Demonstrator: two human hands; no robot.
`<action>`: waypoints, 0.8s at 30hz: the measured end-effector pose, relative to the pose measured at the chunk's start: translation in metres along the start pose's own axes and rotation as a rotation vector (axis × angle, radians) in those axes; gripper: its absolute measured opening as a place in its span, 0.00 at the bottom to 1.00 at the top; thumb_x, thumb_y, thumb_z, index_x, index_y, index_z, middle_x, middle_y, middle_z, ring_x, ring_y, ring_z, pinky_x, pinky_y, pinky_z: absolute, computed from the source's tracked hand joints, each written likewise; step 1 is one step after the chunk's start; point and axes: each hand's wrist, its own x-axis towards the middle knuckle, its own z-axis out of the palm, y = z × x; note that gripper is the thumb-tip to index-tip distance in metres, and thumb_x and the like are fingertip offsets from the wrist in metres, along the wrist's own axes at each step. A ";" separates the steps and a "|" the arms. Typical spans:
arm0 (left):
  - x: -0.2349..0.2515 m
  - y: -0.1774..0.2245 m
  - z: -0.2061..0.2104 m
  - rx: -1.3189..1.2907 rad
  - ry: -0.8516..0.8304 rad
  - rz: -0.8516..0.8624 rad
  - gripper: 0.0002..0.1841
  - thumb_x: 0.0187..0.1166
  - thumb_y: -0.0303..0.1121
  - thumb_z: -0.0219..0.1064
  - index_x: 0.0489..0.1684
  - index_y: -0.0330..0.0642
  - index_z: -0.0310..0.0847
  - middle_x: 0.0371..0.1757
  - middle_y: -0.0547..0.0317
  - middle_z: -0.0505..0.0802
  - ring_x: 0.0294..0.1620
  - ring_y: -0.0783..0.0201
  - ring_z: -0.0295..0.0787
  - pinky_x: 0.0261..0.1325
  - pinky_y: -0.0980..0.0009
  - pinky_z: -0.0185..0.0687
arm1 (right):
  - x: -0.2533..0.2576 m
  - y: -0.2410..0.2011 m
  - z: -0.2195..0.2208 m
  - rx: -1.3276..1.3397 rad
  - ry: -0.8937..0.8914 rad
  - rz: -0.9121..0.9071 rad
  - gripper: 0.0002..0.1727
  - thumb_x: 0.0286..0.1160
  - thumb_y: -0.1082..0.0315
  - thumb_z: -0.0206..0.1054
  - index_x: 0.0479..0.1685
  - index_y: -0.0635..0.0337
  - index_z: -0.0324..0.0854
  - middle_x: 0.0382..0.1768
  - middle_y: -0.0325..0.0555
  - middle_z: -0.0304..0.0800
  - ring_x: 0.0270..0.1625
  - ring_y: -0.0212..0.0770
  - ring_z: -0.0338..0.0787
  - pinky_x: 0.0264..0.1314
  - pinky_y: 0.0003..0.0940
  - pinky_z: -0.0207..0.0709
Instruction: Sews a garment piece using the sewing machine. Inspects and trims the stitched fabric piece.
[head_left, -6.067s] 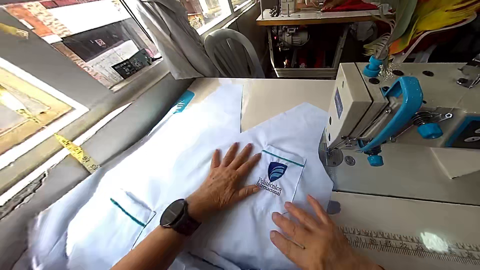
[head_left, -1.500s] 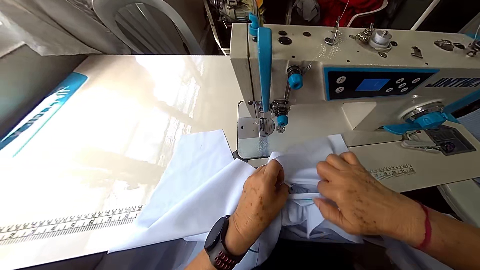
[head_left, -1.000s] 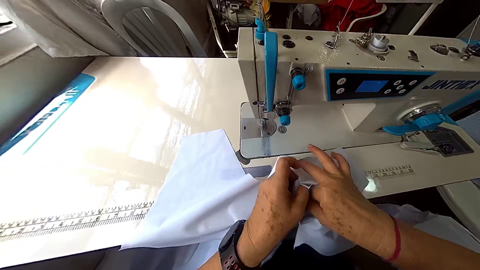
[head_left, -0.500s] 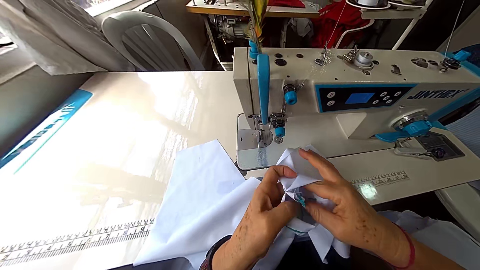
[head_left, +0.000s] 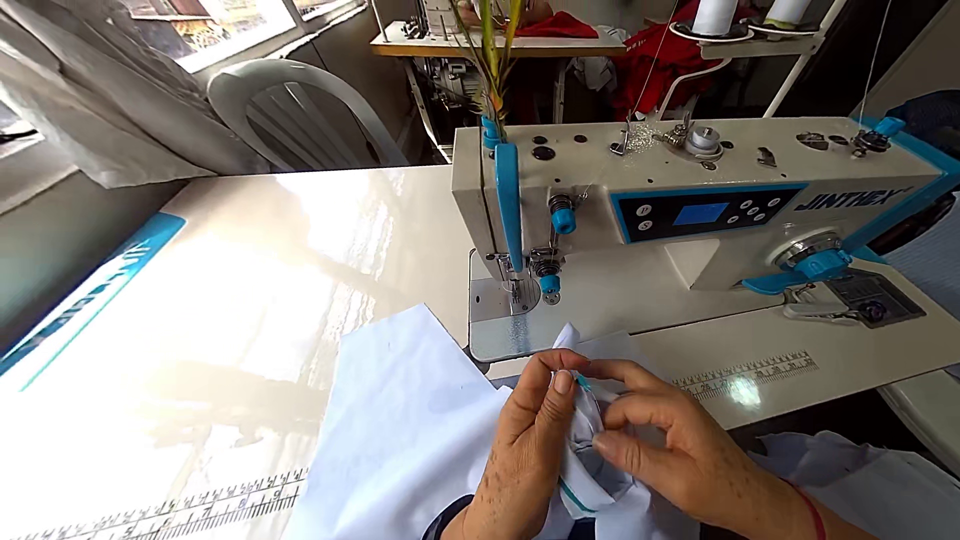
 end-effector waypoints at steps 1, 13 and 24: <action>0.000 -0.001 0.001 0.014 -0.015 0.027 0.13 0.91 0.38 0.55 0.56 0.43 0.82 0.46 0.71 0.92 0.45 0.80 0.90 0.51 0.81 0.87 | 0.000 0.001 0.000 -0.007 0.037 -0.012 0.16 0.77 0.60 0.68 0.28 0.63 0.89 0.67 0.56 0.87 0.74 0.37 0.82 0.72 0.26 0.77; 0.017 0.007 -0.038 0.697 -0.275 0.332 0.19 0.75 0.43 0.73 0.15 0.49 0.73 0.42 0.68 0.85 0.51 0.81 0.78 0.51 0.86 0.72 | -0.016 0.009 -0.021 0.754 0.198 0.194 0.16 0.90 0.59 0.55 0.51 0.54 0.89 0.48 0.33 0.94 0.53 0.24 0.91 0.60 0.24 0.84; 0.010 -0.005 0.004 0.385 -0.384 0.049 0.10 0.71 0.36 0.76 0.37 0.38 0.89 0.32 0.68 0.93 0.35 0.86 0.87 0.41 0.86 0.83 | -0.026 0.014 -0.002 0.186 0.401 0.014 0.21 0.93 0.57 0.51 0.34 0.57 0.83 0.42 0.34 0.83 0.52 0.20 0.82 0.58 0.15 0.75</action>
